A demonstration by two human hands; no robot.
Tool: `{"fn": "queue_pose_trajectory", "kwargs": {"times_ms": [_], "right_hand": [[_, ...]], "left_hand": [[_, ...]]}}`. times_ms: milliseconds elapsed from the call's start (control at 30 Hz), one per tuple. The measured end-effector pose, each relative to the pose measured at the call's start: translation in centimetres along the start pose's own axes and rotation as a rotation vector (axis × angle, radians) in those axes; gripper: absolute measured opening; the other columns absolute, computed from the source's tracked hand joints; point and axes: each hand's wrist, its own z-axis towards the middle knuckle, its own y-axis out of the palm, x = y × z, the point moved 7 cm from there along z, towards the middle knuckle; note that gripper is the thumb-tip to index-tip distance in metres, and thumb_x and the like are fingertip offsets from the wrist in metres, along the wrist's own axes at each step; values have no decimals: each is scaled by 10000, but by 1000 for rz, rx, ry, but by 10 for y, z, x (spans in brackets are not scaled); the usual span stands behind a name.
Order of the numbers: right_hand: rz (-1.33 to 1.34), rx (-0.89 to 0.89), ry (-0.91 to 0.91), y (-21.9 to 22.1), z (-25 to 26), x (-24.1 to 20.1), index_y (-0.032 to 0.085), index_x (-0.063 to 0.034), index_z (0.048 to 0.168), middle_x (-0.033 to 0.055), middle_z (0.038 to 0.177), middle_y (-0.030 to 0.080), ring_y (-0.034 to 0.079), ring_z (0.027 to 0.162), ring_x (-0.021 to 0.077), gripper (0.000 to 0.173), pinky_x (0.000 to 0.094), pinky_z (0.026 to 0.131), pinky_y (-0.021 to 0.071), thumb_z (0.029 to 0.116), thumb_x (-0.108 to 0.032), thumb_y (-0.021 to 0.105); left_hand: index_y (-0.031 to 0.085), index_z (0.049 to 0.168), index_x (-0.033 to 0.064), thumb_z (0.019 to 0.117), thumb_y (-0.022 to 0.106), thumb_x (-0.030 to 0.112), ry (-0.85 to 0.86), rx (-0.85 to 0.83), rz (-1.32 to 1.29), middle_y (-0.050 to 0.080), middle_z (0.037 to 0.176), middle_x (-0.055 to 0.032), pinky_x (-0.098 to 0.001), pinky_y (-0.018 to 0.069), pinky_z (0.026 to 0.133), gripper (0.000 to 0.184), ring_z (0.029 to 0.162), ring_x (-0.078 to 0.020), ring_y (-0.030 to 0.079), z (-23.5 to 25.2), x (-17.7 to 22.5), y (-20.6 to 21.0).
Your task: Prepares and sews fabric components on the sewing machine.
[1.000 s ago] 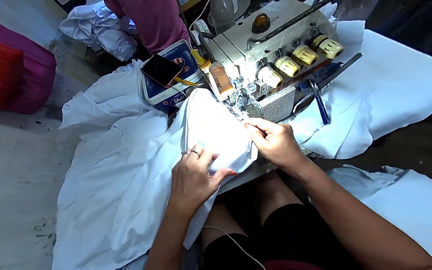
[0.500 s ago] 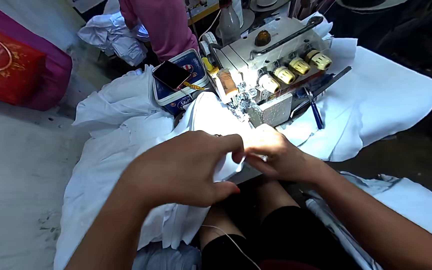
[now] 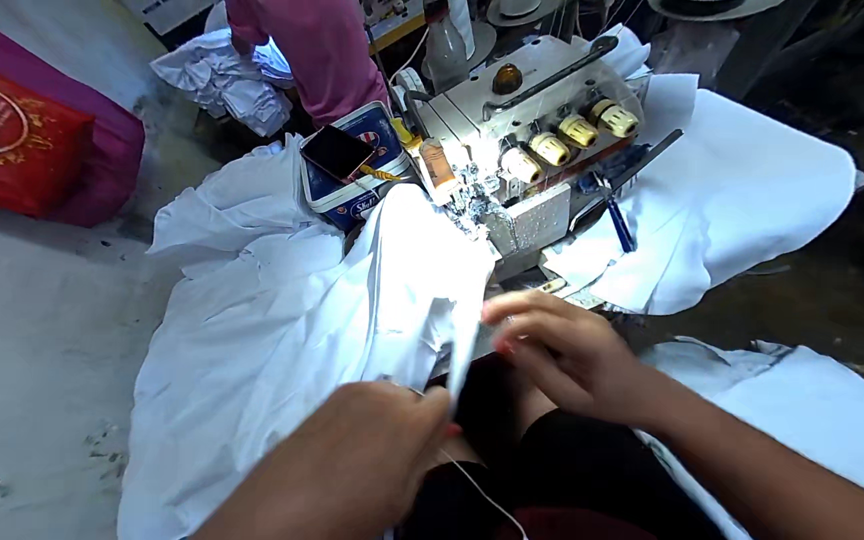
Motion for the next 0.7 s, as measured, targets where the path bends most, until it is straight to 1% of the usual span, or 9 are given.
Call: {"fn": "queue_pose_trajectory", "kwargs": {"times_ms": [67,133,200,267,333,400,533,600,700], "right_hand": [[-51,31,276,35,3,39,716,52,1021,151,1033,726,709,964,177,245,296,851,577,1009,-107,531],[33,-251,590,65,1,63,634,74,1206,202,1011,708,694,961,299,347,473,895,538,1064,-214,503],[113,-449,529,66,0,44,651,102,1113,235,872,675,673,833,351,418,541,781,525,1049,-295,535],[304,-376,203,39,0,0,630,13,865,45,638,535,511,572,80,380,251,524,410,1013,-331,565],[582,-361,179,6,-10,-16,618,-8,1054,-73,746,596,539,657,-99,322,87,575,451,1048,-321,541],[560,-329,403,-13,-30,4,631,-29,1188,-117,774,659,591,649,-122,268,87,556,505,1051,-237,535],[293,-261,147,-25,-39,-24,609,-26,834,-11,643,537,495,590,-63,271,76,552,398,1032,-202,552],[247,-113,-53,-33,-25,-61,601,-31,855,53,748,572,561,740,24,278,113,695,447,1066,-195,525],[53,193,39,-16,-22,-39,653,-43,1151,103,1142,658,619,1107,74,274,194,967,504,1052,-289,585]], "left_hand": [[619,814,73,1036,429,273,-110,-16,41,480,541,-41,-399,420,402,354,454,-235,546,-12,-19,-17],[636,843,90,1053,438,285,-76,51,-24,546,631,-26,-343,444,479,348,543,-177,564,-16,-30,-30],[679,910,100,1073,456,296,-8,97,-119,707,947,-27,-246,524,742,338,866,-96,659,-16,-35,-39],[673,934,71,1084,464,281,61,129,-294,701,1032,-20,-166,455,864,331,1000,-20,602,-12,-37,-42],[661,930,34,1084,482,244,113,162,-512,653,898,14,-80,453,802,317,897,75,573,-1,-37,-43],[657,899,10,1073,509,217,156,198,-705,636,842,40,-88,468,769,308,847,92,568,16,-35,-38],[676,867,-18,1071,492,256,276,217,-828,641,824,25,-132,484,780,388,848,63,582,61,-14,-21],[616,760,1,1083,433,312,371,65,-723,553,697,-19,-225,432,745,485,726,-37,534,72,6,-15],[539,653,123,1074,422,400,369,-87,-352,483,579,18,-317,441,730,517,600,-90,521,47,6,-48]]}}
